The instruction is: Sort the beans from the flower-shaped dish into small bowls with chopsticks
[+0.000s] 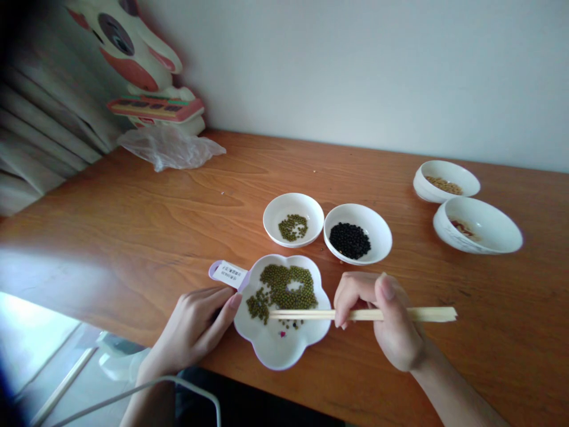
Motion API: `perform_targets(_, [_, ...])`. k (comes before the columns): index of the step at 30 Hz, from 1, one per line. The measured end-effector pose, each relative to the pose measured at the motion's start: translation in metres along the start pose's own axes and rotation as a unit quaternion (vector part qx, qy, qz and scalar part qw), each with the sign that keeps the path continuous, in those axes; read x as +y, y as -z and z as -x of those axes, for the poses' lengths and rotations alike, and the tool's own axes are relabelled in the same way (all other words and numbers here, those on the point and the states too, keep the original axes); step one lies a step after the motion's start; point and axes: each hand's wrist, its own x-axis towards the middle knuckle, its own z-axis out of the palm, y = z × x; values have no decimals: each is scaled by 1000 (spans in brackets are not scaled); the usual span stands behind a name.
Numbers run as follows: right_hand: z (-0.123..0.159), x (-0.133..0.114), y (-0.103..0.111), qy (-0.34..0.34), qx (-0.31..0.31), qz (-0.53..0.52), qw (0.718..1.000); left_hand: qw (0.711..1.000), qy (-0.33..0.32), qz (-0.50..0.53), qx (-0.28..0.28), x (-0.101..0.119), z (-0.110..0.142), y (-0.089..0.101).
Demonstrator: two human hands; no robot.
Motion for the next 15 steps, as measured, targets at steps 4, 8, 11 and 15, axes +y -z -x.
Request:
perform_targets(4, [5,5,-4,-14,-60,15,998,1000,0,-2,2,0,0,0])
perform_targets(8, [6,10,-3,-4,-21,48,999,1000,1,-1,1,1,0,0])
perform_targets(11, [1,5,1,12,40,27,999,1000,-1,-1,1,1,0,1])
perform_targets(15, [-3,-1,1,4,60,-30,998,1000,-1,-1,1,1,0,1])
